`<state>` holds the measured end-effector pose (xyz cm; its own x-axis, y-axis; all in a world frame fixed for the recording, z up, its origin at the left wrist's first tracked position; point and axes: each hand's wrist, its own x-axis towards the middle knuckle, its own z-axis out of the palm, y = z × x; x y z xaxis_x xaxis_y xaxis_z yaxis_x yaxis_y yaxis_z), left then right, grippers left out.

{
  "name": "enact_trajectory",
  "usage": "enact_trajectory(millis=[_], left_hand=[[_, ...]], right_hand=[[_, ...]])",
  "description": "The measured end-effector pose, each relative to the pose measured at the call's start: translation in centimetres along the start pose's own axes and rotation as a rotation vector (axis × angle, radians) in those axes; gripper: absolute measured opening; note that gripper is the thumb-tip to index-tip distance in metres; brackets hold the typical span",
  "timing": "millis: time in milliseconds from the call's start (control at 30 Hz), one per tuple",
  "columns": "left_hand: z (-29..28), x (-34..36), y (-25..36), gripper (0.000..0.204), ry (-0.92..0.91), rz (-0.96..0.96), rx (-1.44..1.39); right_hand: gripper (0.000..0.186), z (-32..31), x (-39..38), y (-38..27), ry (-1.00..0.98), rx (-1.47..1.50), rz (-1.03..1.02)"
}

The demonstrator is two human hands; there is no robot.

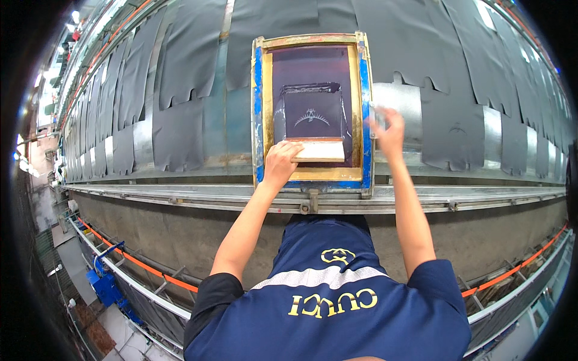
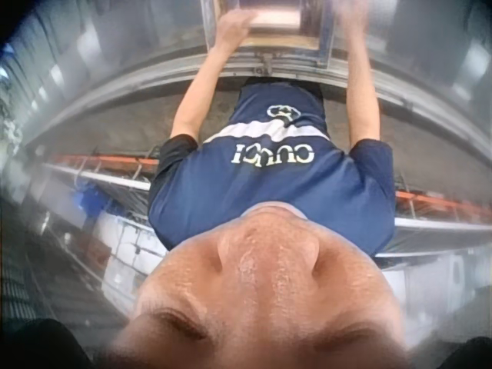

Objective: The person uses a squeegee to pull purple ink across a screen-printing frame placed over a garment on a conveyor. They repeatedly lift the frame, wipe the screen, and reapply ink to continue printing.

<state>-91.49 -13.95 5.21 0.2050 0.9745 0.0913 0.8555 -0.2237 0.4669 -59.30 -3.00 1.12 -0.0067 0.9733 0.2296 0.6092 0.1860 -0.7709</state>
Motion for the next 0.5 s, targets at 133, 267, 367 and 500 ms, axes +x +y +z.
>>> enact_trajectory(millis=[133, 267, 367, 500], left_hand=[[0.5, -0.8, 0.3, 0.044, 0.007, 0.043, 0.008], [0.9, -3.1, 0.3, 0.048, 0.047, 0.023, -0.020], [0.1, -5.1, 0.4, 0.050, 0.092, 0.026, -0.064], [-4.0, -7.4, -2.9, 0.051, 0.124, -0.007, -0.069]], right_hand=[[0.031, 2.5, 4.8, 4.0, -0.036, 0.137, 0.375], [0.029, 4.2, 5.7, 3.2, 0.057, 0.026, 0.312], [0.029, 2.7, 6.1, -0.6, 0.132, -0.047, 0.244], [0.027, 6.8, 5.0, -5.9, 0.162, 0.059, 0.259]])
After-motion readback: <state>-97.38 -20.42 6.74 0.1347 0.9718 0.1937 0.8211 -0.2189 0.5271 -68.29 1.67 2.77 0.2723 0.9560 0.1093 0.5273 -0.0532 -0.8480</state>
